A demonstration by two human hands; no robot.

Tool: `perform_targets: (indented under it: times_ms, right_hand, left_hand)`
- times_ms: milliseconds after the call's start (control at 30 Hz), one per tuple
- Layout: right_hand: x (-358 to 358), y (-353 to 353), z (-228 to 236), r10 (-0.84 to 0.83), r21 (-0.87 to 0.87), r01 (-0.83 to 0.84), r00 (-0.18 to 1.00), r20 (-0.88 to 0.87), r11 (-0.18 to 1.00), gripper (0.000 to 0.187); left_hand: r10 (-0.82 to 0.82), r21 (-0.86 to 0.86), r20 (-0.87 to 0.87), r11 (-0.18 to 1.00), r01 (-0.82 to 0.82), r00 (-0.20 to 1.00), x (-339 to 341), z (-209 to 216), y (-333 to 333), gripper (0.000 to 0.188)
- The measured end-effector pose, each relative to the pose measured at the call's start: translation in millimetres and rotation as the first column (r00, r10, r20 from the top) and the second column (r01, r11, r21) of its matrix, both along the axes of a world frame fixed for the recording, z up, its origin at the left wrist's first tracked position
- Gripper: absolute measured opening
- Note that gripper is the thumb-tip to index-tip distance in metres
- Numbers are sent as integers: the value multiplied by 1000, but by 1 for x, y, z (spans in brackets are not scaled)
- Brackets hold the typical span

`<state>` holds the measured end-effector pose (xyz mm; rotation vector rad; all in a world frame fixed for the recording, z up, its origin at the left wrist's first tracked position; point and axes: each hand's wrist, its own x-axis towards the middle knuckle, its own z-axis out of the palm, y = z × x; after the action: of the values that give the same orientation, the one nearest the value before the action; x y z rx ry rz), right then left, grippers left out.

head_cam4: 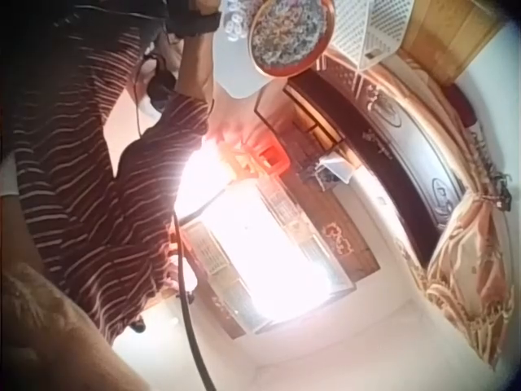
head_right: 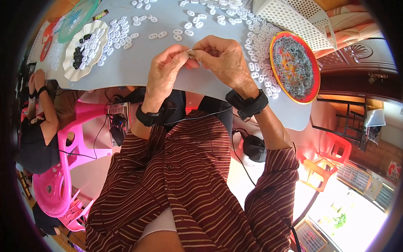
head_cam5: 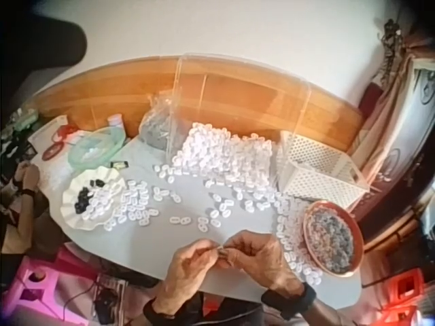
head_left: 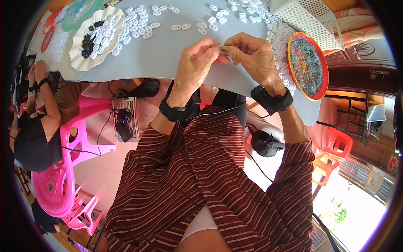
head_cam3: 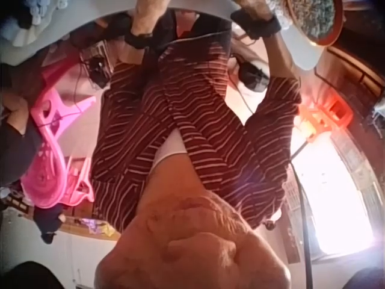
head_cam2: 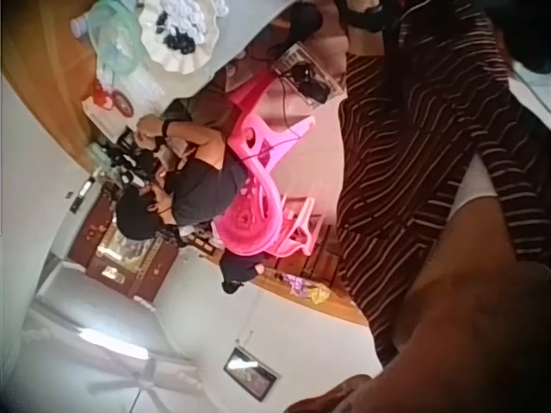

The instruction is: The person picks up a white plastic piece and a metal pin by hand, inserts the pin into the piece, and places the assembled unit onto the table, repeating this process multiple times.

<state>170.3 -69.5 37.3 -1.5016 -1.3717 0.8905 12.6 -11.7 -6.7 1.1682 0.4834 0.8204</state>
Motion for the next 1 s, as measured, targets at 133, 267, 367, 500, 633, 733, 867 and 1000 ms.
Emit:
perform_targets:
  times_ms: [133,267,367,500,633,733,867,1000]
  right_hand:
    - [2,1,1,-24,-35,25,999,28,999,15]
    - [8,2,9,-47,-34,50,995,88,998,16]
    - [30,4,14,-138,8,141,954,266,990,17]
    - [61,3,22,-158,71,147,758,633,987,15]
    - [57,3,19,-46,58,3,640,767,998,13]
    - [49,5,12,21,-18,-12,545,838,1000,11]
    - [49,13,5,60,-97,49,497,865,994,13]
    - [52,15,2,59,-77,19,467,882,997,12]
  left_hand:
    - [-22,65,-40,998,24,999,3,-6,3,20]
    - [13,68,-41,998,-11,999,9,-2,4,20]
    - [65,82,-126,995,-55,990,11,0,5,19]
    - [68,73,-97,995,-61,993,9,-2,5,17]
    - [85,100,-99,992,-76,991,9,-4,2,19]
    - [73,127,-107,990,-60,992,10,-3,2,19]
    - [48,126,-72,991,-39,996,12,-7,1,19]
    - [38,130,-100,991,-24,994,11,-7,0,20]
